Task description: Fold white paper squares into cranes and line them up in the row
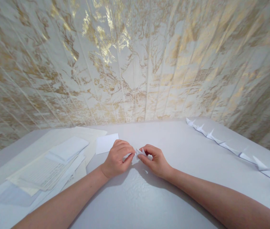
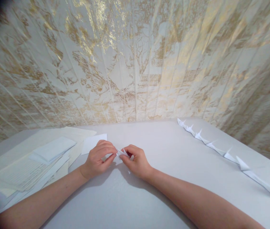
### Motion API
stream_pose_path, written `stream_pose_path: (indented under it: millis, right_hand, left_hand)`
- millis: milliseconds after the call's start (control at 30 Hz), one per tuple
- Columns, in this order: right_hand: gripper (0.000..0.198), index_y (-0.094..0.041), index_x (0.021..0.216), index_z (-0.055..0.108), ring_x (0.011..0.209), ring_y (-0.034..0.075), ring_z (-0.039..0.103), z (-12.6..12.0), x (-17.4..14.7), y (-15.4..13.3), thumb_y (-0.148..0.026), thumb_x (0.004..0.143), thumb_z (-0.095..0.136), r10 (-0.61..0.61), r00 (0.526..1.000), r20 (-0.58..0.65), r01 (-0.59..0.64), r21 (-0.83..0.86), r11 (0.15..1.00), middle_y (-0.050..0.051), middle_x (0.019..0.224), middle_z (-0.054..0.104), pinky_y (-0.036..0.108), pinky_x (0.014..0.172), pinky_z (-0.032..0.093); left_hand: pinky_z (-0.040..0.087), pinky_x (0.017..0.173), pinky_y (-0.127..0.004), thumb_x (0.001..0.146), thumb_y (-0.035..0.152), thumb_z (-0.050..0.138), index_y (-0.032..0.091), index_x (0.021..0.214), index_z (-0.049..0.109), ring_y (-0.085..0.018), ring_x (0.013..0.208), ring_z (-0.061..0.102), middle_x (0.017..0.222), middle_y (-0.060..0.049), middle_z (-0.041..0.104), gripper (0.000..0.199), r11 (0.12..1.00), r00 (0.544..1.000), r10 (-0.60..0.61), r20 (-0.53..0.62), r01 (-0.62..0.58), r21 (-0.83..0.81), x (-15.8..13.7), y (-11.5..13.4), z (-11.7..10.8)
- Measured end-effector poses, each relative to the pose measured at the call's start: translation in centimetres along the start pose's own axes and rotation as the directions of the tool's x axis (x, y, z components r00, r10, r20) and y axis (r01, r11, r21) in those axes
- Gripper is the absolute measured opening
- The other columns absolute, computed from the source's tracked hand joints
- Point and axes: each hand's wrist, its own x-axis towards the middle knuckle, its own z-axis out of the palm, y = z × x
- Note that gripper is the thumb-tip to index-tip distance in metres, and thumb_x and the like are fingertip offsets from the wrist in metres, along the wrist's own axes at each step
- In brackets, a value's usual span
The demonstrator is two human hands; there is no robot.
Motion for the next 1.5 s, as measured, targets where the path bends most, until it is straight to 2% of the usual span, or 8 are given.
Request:
stream_pose_path:
  millis: [500,733,1233,1500]
  right_hand:
    - [0.012,-0.018,0.068,0.059,0.058,0.012,0.047,0.13,-0.05,0.47,-0.024,0.077,0.054,-0.058,0.994,-0.092,0.053,-0.058,0.997,0.0,0.06,0.051,0.024,0.058,0.038]
    - [0.013,-0.018,0.069,0.061,0.057,0.012,0.047,0.23,-0.05,0.47,-0.026,0.077,0.054,-0.088,0.991,-0.098,0.08,-0.086,0.993,0.0,0.059,0.051,0.025,0.056,0.038]
    - [0.011,-0.018,0.069,0.061,0.056,0.012,0.046,0.24,-0.05,0.49,-0.025,0.076,0.055,-0.081,0.994,-0.072,0.076,-0.063,0.995,-0.001,0.058,0.05,0.024,0.056,0.038]
    - [0.012,-0.017,0.068,0.061,0.054,0.011,0.044,0.33,0.01,0.38,-0.025,0.075,0.056,0.007,0.997,-0.071,-0.005,0.023,1.0,-0.001,0.058,0.048,0.024,0.054,0.036]
  left_hand:
    - [0.047,0.066,-0.031,0.076,0.013,0.059,0.017,0.075,0.059,-0.015,0.067,0.058,0.067,-0.003,0.064,0.004,0.985,0.989,-0.132,-0.065,0.124,-0.116,-0.15,-0.11,0.79]
    - [0.048,0.065,-0.029,0.075,0.018,0.061,0.017,0.069,0.06,-0.015,0.066,0.058,0.067,-0.003,0.064,0.006,0.934,0.958,-0.288,-0.021,0.276,-0.226,0.11,0.3,0.85]
    - [0.047,0.066,-0.029,0.074,0.017,0.061,0.017,0.064,0.057,-0.015,0.068,0.059,0.068,-0.003,0.063,0.011,0.875,0.933,-0.359,0.024,0.346,-0.338,0.43,0.44,0.67]
    - [0.047,0.067,-0.028,0.071,0.017,0.064,0.017,0.073,0.057,-0.014,0.068,0.059,0.07,-0.001,0.063,0.007,0.789,0.865,-0.501,0.038,0.475,-0.389,-0.02,0.18,0.93]
